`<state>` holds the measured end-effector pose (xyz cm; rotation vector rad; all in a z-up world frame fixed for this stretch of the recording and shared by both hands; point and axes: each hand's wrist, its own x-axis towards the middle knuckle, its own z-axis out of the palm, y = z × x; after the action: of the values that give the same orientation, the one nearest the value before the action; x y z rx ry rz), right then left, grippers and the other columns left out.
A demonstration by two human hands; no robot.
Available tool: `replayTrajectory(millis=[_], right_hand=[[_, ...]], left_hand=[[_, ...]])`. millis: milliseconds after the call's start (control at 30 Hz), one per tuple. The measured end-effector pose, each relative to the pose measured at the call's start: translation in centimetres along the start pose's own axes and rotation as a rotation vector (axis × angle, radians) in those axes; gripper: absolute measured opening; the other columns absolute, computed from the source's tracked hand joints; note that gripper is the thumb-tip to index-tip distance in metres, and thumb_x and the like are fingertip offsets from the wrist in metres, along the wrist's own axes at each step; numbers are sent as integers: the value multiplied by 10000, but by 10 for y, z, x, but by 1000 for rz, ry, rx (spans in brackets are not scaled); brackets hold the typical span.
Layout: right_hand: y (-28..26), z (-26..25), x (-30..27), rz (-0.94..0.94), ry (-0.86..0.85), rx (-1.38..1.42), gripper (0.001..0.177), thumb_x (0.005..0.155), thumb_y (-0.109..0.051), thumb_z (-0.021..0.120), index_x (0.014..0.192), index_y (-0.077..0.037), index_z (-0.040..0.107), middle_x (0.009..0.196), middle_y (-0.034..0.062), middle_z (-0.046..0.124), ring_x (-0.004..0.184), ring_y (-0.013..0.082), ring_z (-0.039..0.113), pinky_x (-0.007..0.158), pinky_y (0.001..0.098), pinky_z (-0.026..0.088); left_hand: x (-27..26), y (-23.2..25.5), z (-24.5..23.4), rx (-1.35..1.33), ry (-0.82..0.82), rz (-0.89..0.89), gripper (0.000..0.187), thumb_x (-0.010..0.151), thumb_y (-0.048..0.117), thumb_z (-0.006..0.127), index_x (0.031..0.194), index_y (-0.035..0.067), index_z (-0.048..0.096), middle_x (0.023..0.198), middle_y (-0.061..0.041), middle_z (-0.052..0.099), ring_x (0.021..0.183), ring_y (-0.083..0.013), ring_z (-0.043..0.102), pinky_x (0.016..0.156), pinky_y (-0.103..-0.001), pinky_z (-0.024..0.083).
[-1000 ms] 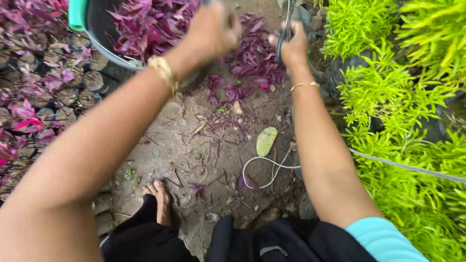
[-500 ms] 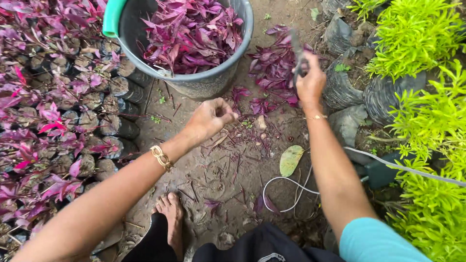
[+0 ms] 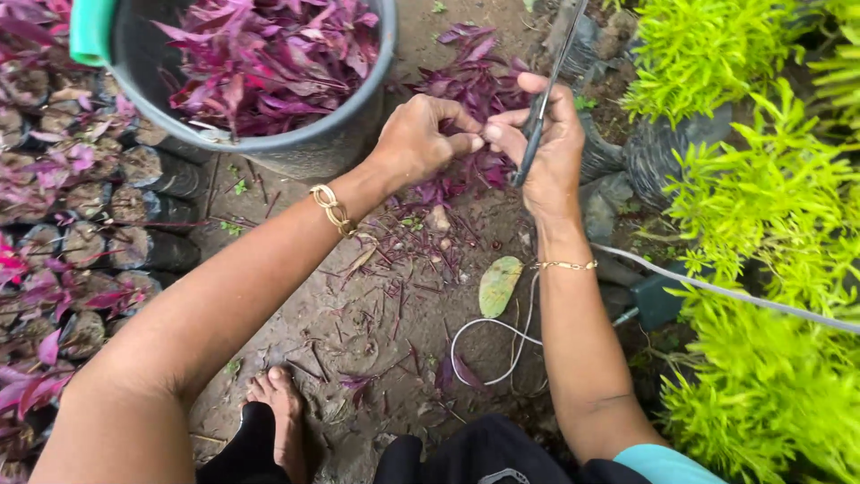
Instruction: Trimming purple plant stems with scissors and collecting them in a bucket
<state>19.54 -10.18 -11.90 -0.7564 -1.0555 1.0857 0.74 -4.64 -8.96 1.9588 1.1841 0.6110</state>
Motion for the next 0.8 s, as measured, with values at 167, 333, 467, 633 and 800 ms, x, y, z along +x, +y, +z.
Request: replayTrajectory(millis=[167, 333, 467, 633, 800], right_hand=[[-4, -12, -14, 16, 94, -94, 578, 873, 52, 782, 1367, -87, 517, 1019, 128, 740, 790, 120, 682, 653, 181, 512], [-18, -48, -16, 222, -83, -163, 509, 932, -288, 709, 1402, -198, 537, 1056, 115, 734, 927, 182, 714, 674, 236, 533], [-17, -59, -27, 380, -348, -174, 688, 885, -222, 762, 1486, -76, 462, 1087, 221, 662, 989, 235, 630, 871, 316, 562], [-6, -70, -29, 487, -466, -263, 764, 825, -228, 789, 1483, -32, 455, 1109, 216, 645, 1066, 270, 588, 937, 379, 514], [-4, -59, -28, 487, -491, -251, 791, 803, -269, 794, 1476, -31, 453, 1093, 199, 656, 1062, 253, 589, 953, 374, 499]], left_hand=[[3, 0, 26, -210, -101, -135, 46, 856, 88, 802, 881, 108, 769, 652, 21, 713, 518, -45, 644, 479, -183, 469], [-3, 12, 27, -167, -66, -112, 295, 873, 83, 775, 1166, 100, 745, 642, 18, 721, 494, -33, 625, 435, -184, 446], [-7, 7, 30, -116, -28, -97, 146, 893, 252, 725, 1024, 263, 789, 629, 16, 723, 692, -178, 716, 726, -320, 532], [-10, 9, 16, -143, 26, -107, 113, 892, 227, 711, 971, 206, 790, 586, 17, 694, 587, -139, 681, 681, -277, 518], [-8, 5, 11, -131, 45, -100, 91, 891, 229, 706, 934, 228, 787, 553, 46, 673, 560, -110, 700, 669, -258, 527]])
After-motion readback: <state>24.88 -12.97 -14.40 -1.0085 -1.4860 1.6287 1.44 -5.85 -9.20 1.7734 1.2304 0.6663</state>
